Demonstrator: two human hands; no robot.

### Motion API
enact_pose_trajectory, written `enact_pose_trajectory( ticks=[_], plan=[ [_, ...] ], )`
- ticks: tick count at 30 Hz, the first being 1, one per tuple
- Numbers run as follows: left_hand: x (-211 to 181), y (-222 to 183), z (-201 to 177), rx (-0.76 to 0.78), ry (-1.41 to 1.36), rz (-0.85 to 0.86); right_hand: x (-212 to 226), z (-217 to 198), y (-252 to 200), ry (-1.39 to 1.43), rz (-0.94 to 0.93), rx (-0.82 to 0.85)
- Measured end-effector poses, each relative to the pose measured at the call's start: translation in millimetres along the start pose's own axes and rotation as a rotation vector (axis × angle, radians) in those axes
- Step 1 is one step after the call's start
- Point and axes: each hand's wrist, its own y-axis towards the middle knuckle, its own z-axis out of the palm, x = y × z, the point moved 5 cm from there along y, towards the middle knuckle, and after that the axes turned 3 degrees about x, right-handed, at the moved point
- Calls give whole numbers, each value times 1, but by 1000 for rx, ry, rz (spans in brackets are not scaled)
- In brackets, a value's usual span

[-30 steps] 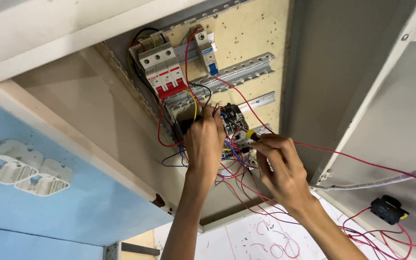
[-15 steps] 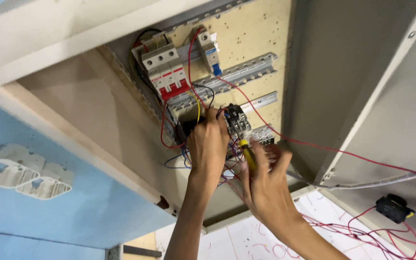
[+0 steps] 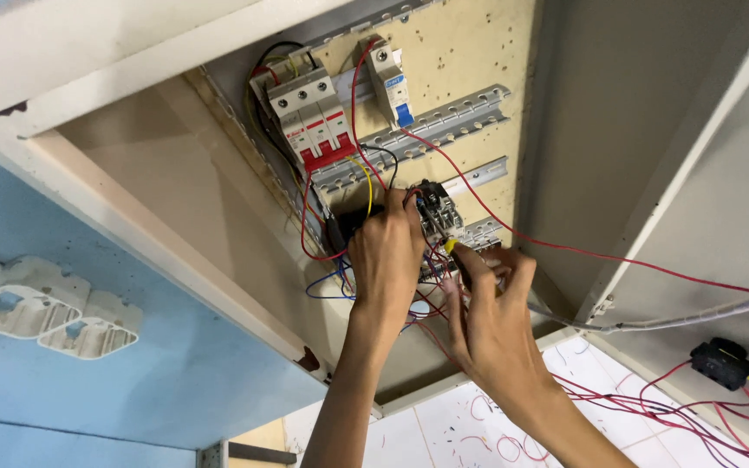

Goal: Connecting electrical wires to terminal blocks inside a control panel using a screwdriver.

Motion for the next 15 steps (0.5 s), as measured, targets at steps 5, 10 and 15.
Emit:
enact_pose_trajectory(
  ticks=[5, 10, 15],
  plan=[
    [4, 0, 3, 8, 33, 9, -10, 4, 1, 72, -197, -16],
    [2, 0, 0, 36, 14, 21, -1, 0, 4, 2, -235, -67],
    [8, -1, 9, 114, -78, -56, -18, 6, 2, 59, -134, -110]
  ],
)
